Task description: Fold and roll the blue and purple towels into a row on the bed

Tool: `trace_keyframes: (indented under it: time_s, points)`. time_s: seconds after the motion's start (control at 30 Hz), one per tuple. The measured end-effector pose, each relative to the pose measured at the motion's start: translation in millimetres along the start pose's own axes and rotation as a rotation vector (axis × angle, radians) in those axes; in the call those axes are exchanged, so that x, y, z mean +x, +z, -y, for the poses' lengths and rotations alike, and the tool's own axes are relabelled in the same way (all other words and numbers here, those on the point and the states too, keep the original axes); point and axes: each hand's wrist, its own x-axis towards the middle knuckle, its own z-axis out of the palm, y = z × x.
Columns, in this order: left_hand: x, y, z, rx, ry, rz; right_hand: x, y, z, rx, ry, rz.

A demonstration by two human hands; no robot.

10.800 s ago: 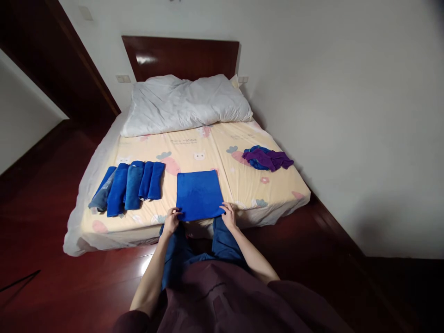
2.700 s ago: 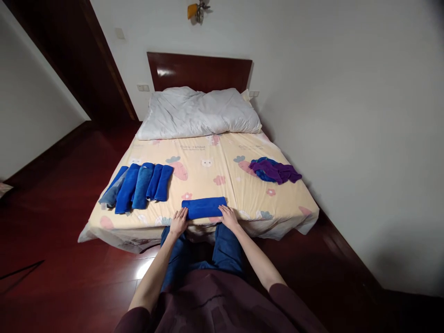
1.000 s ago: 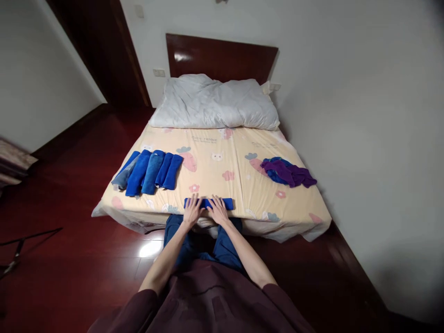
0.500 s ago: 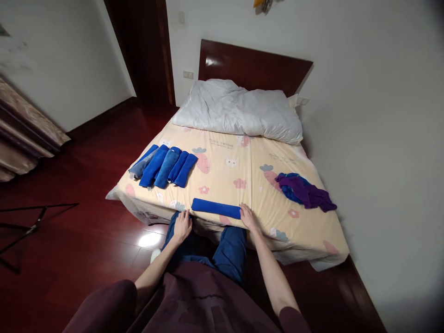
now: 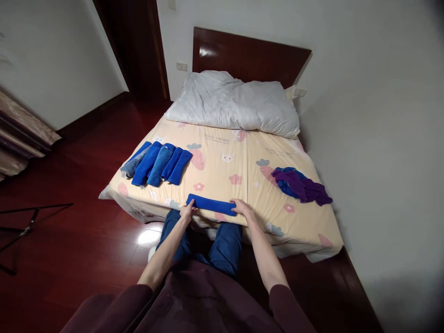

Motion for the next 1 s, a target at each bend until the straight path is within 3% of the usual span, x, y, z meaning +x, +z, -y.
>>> trace_keyframes:
  time_s: [0.17, 0.33, 0.47, 0.6, 0.77, 0.9, 1.0]
  points:
    - [0, 12.0, -3, -0.139, 0.04, -0.066, -1, -2, 6, 0.003, 0.013, 0.039]
    - [-7, 29.7, -20, -0.29, 0.11, 0.026, -11, -3, 14, -0.013, 0.023, 0.056]
    - [-20, 44.9, -48, -0.385, 0.203, 0.237, -24, 0, 23, -0.049, 0.014, 0.036]
    - [-39, 59.9, -88, -0.333, 0.374, 0.491, -31, 5, 45, -0.028, -0.093, -0.105]
    - [-69, 53.6, -147, -0.111, 0.662, 0.699, -24, 10, 106, 0.376, -0.227, -0.205]
    - [-93, 21.9, -204, 0.055, 0.863, 0.721, -9, 8, 180, 0.655, -0.33, -0.23]
    - [-97, -9.5, -242, 0.133, 1.049, 0.699, 5, 5, 237, 0.791, -0.358, -0.222]
